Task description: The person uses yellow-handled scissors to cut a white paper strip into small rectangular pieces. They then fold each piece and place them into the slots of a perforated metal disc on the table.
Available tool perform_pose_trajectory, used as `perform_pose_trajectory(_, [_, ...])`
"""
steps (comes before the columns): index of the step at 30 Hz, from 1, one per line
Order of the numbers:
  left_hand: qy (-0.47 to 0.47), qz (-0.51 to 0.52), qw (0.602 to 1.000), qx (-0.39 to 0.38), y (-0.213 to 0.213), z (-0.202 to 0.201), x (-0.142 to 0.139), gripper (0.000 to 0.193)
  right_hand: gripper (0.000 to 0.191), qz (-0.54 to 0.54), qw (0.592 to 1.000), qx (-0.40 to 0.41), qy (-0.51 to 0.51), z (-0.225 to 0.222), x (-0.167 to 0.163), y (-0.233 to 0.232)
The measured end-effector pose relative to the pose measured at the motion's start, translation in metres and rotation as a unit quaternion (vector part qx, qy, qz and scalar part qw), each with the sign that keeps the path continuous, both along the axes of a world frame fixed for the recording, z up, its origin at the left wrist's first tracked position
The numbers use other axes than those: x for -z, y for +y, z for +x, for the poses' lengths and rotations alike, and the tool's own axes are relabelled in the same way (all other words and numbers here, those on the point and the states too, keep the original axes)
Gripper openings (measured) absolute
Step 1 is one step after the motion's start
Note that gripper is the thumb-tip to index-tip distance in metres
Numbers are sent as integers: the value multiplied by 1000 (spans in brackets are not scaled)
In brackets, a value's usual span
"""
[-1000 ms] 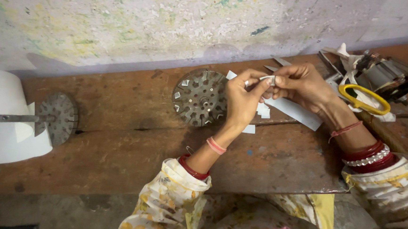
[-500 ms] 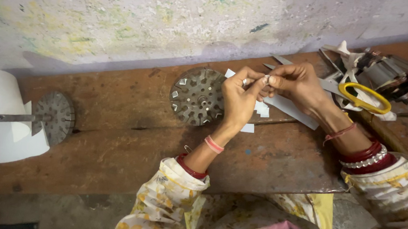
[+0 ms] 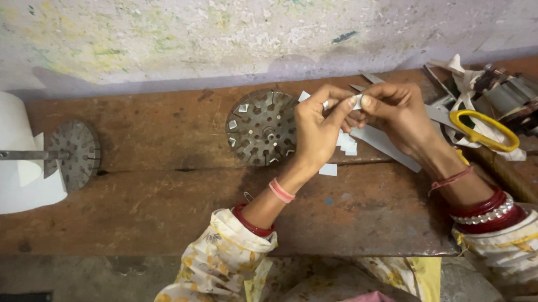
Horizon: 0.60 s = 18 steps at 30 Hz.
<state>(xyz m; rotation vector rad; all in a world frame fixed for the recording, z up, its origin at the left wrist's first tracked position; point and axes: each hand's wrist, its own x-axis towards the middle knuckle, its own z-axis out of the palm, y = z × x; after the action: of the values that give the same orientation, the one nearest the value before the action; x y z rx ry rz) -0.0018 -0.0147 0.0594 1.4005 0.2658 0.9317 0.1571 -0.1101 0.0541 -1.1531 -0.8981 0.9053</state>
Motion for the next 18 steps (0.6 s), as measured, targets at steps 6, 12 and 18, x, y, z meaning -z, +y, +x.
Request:
perform_pose_trajectory(6, [12,-4,1000,8,-4,-3,-9,11,13,-6,996,-51,77,10,0,-3])
perform_pose_trajectory(12, [22,-22,999,24,-3,-3,-9,6,13,-26,994,-67,84,14,2,-1])
perform_pose_trajectory(18, [42,37,998,-26,-5,-3,-6,3,11,-54,996,-37,59,10,-2,0])
